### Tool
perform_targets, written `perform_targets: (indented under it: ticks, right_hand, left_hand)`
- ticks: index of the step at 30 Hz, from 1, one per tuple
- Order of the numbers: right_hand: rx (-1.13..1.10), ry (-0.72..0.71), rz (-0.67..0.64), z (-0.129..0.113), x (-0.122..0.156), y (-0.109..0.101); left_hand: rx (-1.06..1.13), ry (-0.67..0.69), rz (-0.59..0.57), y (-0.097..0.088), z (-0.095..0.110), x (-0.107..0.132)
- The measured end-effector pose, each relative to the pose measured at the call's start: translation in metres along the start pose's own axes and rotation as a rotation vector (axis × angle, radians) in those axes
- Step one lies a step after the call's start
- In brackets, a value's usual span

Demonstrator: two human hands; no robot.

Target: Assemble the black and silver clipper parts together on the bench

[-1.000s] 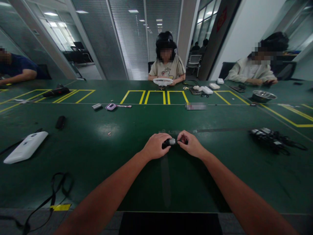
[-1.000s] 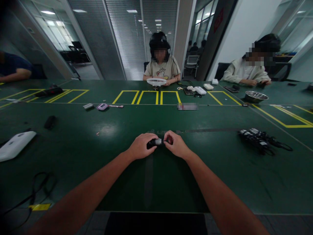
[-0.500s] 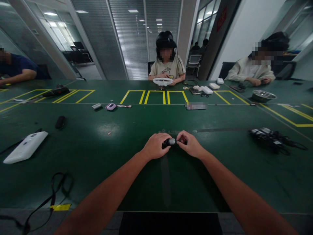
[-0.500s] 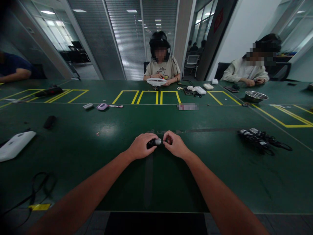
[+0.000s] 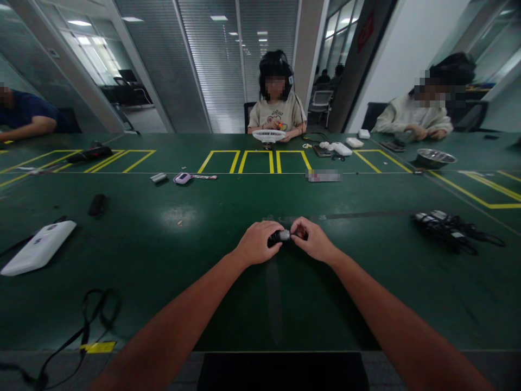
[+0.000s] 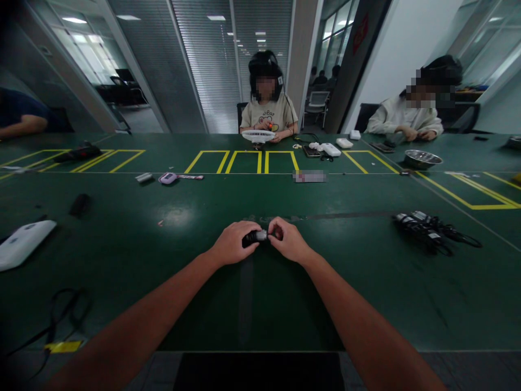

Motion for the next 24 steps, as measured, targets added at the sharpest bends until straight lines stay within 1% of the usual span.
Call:
perform_targets:
  ticks: [6, 8, 10, 12, 14, 16, 18, 21, 24]
  right_hand:
    - [-0.028, -0.014, 0.012, -0.003, -0.001, -0.006]
    - [-0.03, -0.021, 0.07, 0.0, -0.001, -0.014]
    - [-0.031, -0.011, 0.159, 0.006, -0.001, -0.024]
    - [-0.034, 0.024, 0.236, 0.015, 0.0, -0.033]
    - [-0.036, 0.076, 0.268, 0.025, 0.0, -0.036]
    - [-0.045, 0.109, 0.263, 0.031, 0.0, -0.034]
    - [-0.054, 0.111, 0.243, 0.032, 0.0, -0.031]
    - [-0.039, 0.086, 0.217, 0.03, -0.001, -0.027]
    - [-0.019, 0.074, 0.218, 0.029, 0.0, -0.027]
  left_hand:
    - [0.002, -0.002, 0.001, 0.0, -0.001, 0.0]
    - [0.004, -0.011, -0.005, 0.0, -0.001, 0.0]
    - [0.006, -0.017, -0.01, -0.001, -0.001, 0.0]
    - [0.007, -0.017, -0.016, -0.001, 0.001, 0.0]
    - [0.005, -0.013, -0.02, -0.002, 0.002, 0.0]
    - [-0.001, -0.015, -0.028, -0.004, 0.001, 0.001]
    - [-0.017, -0.033, -0.039, -0.009, -0.002, 0.003]
    - [-0.072, -0.098, -0.035, -0.018, -0.013, 0.007]
    - [-0.115, -0.167, -0.002, -0.027, -0.022, 0.01]
Point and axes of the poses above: each hand's wrist, its own x-axis away from the middle knuckle, its own y-axis out of the palm, z = x × y, the point moved 7 cm from there along -x, towards the middle knuckle, and after that the axes turned 6 degrees about x, right-handed, at the moved point
